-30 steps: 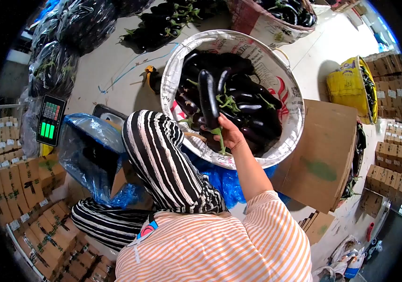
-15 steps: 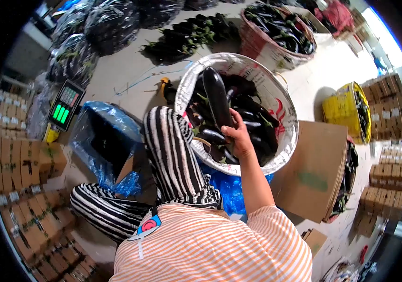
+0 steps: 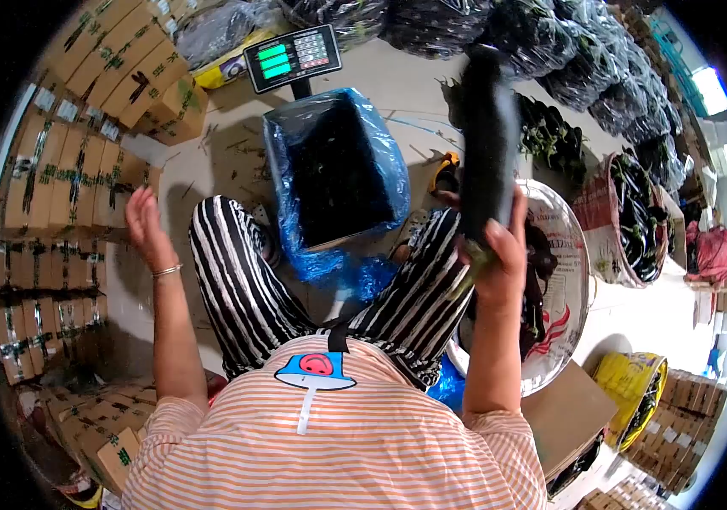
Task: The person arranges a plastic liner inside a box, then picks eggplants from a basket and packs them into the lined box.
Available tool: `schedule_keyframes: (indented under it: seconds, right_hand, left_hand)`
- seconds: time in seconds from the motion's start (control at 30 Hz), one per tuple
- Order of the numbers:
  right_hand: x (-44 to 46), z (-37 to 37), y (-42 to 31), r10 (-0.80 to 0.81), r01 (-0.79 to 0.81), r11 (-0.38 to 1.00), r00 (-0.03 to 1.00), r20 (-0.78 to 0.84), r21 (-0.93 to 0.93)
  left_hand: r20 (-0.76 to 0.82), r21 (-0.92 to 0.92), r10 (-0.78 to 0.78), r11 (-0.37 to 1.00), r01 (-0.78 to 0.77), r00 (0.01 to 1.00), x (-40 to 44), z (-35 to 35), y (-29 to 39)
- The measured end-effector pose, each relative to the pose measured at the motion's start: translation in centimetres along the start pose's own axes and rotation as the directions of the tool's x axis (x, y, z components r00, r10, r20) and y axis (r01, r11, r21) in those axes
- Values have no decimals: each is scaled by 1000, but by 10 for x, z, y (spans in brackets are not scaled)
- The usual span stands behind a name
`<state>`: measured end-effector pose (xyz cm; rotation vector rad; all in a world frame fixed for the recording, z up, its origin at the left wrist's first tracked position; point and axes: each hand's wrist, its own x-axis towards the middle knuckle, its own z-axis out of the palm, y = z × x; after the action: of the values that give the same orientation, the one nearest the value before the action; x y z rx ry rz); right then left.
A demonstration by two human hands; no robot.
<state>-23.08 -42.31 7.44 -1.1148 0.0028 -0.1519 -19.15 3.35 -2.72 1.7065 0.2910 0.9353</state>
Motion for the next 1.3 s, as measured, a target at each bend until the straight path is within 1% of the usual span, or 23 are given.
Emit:
schedule_keyframes:
  seconds: [0.03,0.1,0.13,0.17,0.23,0.27,0.3,0.4,0.5,0.53,0.67,0.7,0.77,0.83,0.87,0.9,0.97,1.07,1.1,1.17,1.2,1.27,1.3]
  right_hand:
    - [11,13,4,62,-60,998,995,73,-36]
    - [29,34,16,239,-226,953,970,43,-202]
    - [43,39,31,287,-261,912,957,37,-316]
    - [56,41,52,333,-292,857,943,23,-425]
    - [69,49,88,340,-276,844,939,60,-461]
    - [73,52,96,414,-361,784,910,-8,-505]
    - [78,50,111,425,-377,757,904,-36,-533]
    - [91,36,155,388,-285,692,922,9,-663]
    - [99,36,165,279,-120,601,958,67,-790]
    - [100,39,161,366,-210,579,930,22,-788]
    - [100,54,165,267,-99,532,962,55,-841]
    - [98,62,167,277,-111,566,959,62,-817]
    - [95,78,182,288,-127,560,956,49,-819]
    - [84,80,224,173,119,484,958,228,-867]
    - [79,75,250,209,252,415,909,361,-874]
    - [70,77,259,345,293,241,865,364,-925]
    - [60,61,306,376,380,196,822,427,-904]
    - [68,75,281,475,396,109,785,398,-912]
    - [73,81,265,467,400,84,793,391,-912]
    - [89,80,248,450,357,131,810,377,-925]
    - [95,74,241,362,398,135,833,419,-907]
    - [106,74,195,351,343,181,853,386,-922]
    - [115,62,184,291,363,282,850,440,-888]
  left_hand:
    - [90,41,103,993,-107,991,-5,13,13]
    - [238,298,75,943,-146,968,-26,38,42]
    - [360,360,169,882,-304,918,-34,48,44]
    - [484,397,242,796,-458,841,-40,54,44]
    - [613,496,271,600,-628,742,-45,56,55]
    - [624,482,224,645,-594,749,-43,55,57]
    - [612,479,217,665,-574,761,-42,54,52]
    - [565,474,224,700,-534,794,-35,47,39]
    - [556,478,232,696,-535,798,-31,43,37]
    - [552,466,252,697,-545,795,-30,42,37]
    - [550,482,226,700,-527,804,-28,39,37]
    - [541,478,247,696,-535,804,-28,40,36]
    - [548,465,248,704,-537,799,-26,40,36]
    - [558,475,250,685,-552,791,-25,41,36]
    - [563,481,252,674,-560,787,-24,41,37]
    - [561,483,248,677,-556,790,-24,41,38]
    - [556,491,232,683,-540,798,-25,41,39]
    - [555,515,210,673,-531,805,-25,40,40]
    - [554,525,199,670,-525,809,-25,39,41]
    - [551,520,202,675,-522,810,-24,38,41]
    - [548,514,209,680,-523,810,-23,39,40]
    - [541,500,221,691,-522,811,-24,40,36]
    - [540,504,217,690,-519,813,-25,41,36]
